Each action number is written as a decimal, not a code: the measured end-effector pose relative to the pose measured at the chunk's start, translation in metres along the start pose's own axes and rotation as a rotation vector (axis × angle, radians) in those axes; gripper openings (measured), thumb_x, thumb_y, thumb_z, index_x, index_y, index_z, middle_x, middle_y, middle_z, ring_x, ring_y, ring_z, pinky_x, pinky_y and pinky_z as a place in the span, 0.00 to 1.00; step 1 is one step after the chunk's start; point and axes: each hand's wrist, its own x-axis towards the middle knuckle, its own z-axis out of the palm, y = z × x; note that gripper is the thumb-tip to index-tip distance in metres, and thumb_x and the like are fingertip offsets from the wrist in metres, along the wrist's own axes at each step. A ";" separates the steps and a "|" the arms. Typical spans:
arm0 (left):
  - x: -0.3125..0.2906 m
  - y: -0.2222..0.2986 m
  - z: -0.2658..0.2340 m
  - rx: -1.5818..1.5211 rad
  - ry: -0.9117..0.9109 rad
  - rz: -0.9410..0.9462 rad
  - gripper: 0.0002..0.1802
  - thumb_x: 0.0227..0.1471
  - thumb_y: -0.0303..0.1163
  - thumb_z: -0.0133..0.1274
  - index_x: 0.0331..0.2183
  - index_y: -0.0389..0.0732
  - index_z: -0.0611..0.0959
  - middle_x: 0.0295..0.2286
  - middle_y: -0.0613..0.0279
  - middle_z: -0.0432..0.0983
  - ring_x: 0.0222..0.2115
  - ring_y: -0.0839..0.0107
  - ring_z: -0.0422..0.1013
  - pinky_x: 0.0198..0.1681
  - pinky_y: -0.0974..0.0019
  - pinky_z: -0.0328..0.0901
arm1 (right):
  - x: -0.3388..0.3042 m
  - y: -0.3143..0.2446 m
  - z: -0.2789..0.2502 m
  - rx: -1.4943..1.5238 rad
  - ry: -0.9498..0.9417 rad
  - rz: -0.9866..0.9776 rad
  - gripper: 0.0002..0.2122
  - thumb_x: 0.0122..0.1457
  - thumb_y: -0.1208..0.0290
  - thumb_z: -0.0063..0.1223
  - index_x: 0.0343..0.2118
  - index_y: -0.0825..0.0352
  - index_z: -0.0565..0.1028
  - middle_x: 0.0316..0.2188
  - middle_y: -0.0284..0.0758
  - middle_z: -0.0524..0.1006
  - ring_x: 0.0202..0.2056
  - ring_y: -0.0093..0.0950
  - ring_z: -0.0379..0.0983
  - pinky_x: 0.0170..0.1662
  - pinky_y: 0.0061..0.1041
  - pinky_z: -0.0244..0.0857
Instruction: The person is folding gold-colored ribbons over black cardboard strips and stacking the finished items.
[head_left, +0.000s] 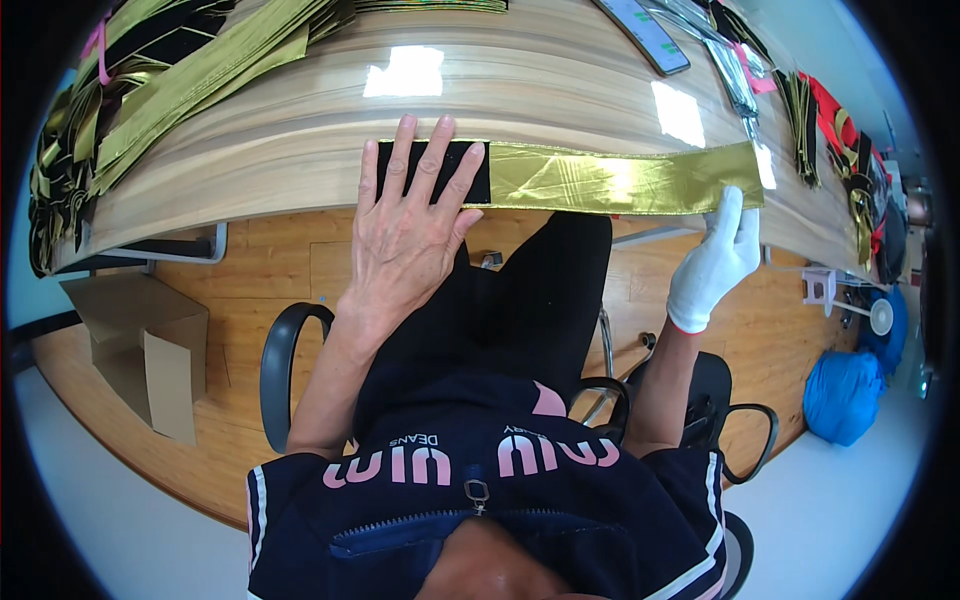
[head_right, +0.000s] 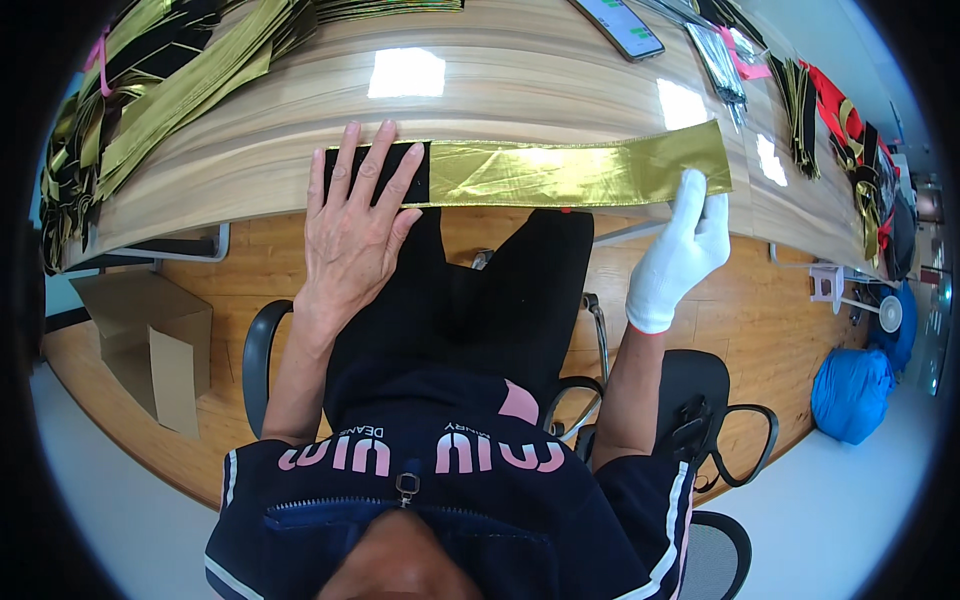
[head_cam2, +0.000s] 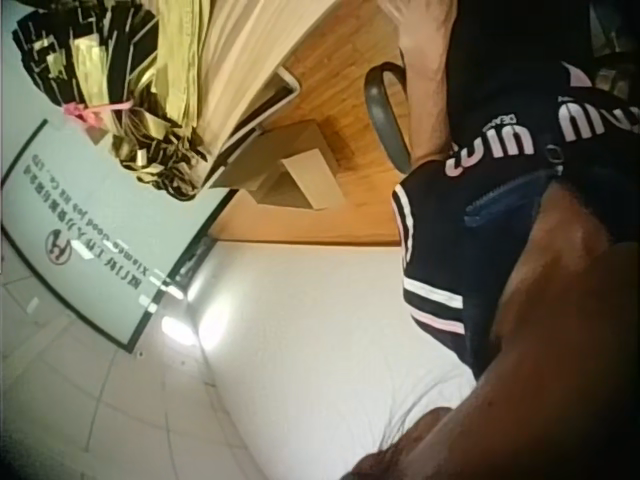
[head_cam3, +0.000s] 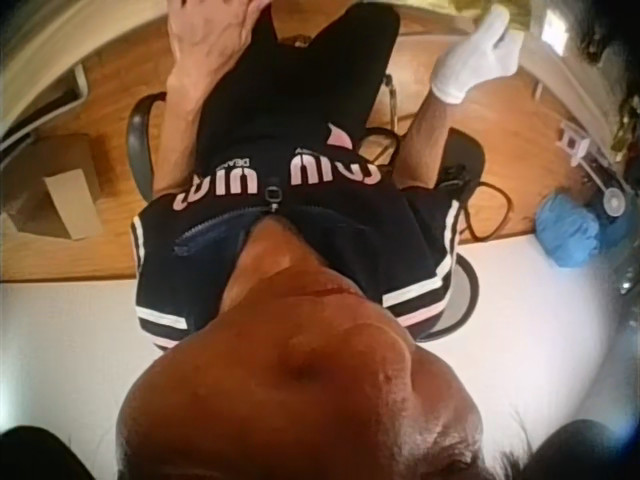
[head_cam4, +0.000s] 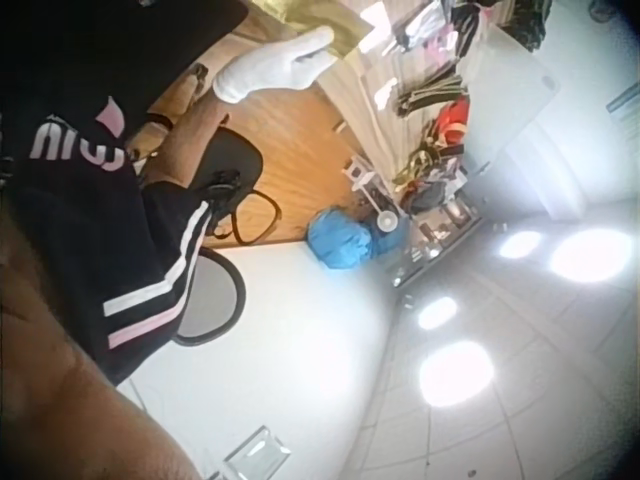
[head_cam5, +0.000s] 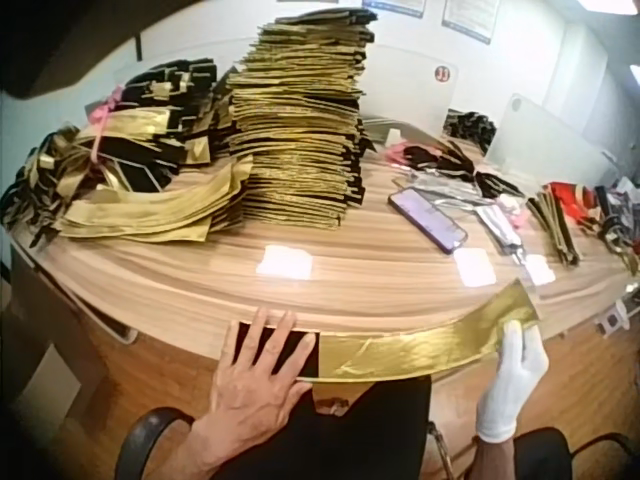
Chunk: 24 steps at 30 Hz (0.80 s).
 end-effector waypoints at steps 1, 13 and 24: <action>0.001 0.000 0.000 0.004 0.001 0.003 0.33 0.63 0.46 0.55 0.67 0.53 0.72 0.71 0.58 0.55 0.72 0.47 0.46 0.72 0.34 0.44 | -0.004 -0.001 0.001 0.005 -0.005 0.001 0.12 0.73 0.69 0.51 0.47 0.73 0.79 0.39 0.29 0.79 0.39 0.17 0.72 0.44 0.24 0.70; -0.008 -0.007 0.020 -0.057 0.230 0.060 0.39 0.51 0.46 0.65 0.62 0.45 0.75 0.66 0.50 0.63 0.70 0.43 0.53 0.69 0.28 0.47 | -0.038 -0.028 0.018 -0.357 -0.135 -0.347 0.18 0.70 0.83 0.42 0.61 0.77 0.73 0.56 0.42 0.78 0.53 0.30 0.75 0.57 0.28 0.69; -0.011 -0.002 0.016 -0.136 0.258 0.061 0.37 0.57 0.48 0.59 0.61 0.37 0.74 0.66 0.45 0.63 0.69 0.46 0.56 0.71 0.44 0.51 | -0.043 -0.028 0.025 -0.462 -0.083 -0.523 0.16 0.70 0.81 0.46 0.58 0.77 0.75 0.52 0.44 0.81 0.48 0.31 0.78 0.53 0.28 0.71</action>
